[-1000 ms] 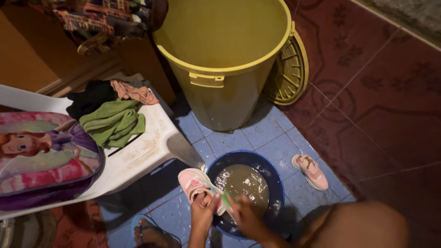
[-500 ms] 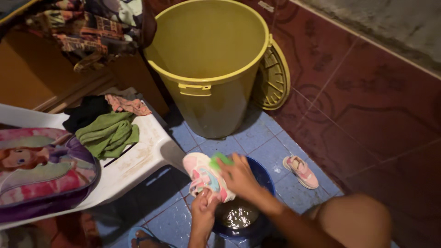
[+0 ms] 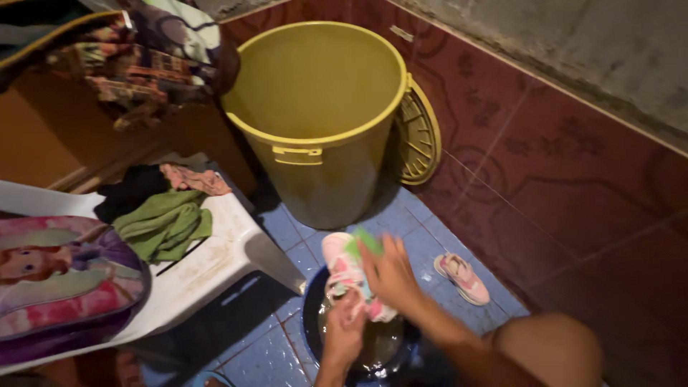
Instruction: The person washes shoes by hand using a sponge and a bucket of water.
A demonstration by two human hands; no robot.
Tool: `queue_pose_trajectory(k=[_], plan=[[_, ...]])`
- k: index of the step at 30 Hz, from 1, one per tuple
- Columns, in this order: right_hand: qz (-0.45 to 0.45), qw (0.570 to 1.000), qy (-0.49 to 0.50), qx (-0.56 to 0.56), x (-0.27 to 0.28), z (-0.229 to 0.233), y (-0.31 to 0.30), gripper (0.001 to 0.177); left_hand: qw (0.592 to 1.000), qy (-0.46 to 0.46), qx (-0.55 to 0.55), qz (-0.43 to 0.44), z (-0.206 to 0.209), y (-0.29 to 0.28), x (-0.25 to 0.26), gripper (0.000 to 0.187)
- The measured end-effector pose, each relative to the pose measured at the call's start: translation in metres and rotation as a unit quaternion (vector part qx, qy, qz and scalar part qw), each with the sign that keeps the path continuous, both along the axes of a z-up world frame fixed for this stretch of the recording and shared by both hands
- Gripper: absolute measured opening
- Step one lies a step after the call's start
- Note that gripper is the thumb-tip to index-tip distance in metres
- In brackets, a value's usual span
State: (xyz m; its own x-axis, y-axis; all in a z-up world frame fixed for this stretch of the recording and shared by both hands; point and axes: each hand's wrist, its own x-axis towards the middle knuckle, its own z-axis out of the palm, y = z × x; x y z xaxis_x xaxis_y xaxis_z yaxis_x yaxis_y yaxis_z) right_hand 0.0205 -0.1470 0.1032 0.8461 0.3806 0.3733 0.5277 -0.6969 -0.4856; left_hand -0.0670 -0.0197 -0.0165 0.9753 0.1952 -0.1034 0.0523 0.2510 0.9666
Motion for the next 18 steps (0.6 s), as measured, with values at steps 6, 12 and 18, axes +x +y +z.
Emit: queue_pose_trajectory(k=[6, 12, 18], plan=[[-0.078, 0.993, 0.03, -0.082, 0.127, 0.0, -0.012, 0.036, 0.973, -0.123, 0.191, -0.041, 0.025, -0.021, -0.022, 0.039], [-0.09, 0.989, -0.048, 0.107, 0.121, -0.007, -0.043, 0.041, 0.874, -0.244, 0.42, -0.026, 0.074, 0.008, -0.025, 0.033], [-0.008, 0.949, 0.243, -0.199, 0.059, -0.06, -0.055, 0.041, 0.837, -0.237, 0.493, -0.027, 0.097, 0.024, -0.021, 0.037]])
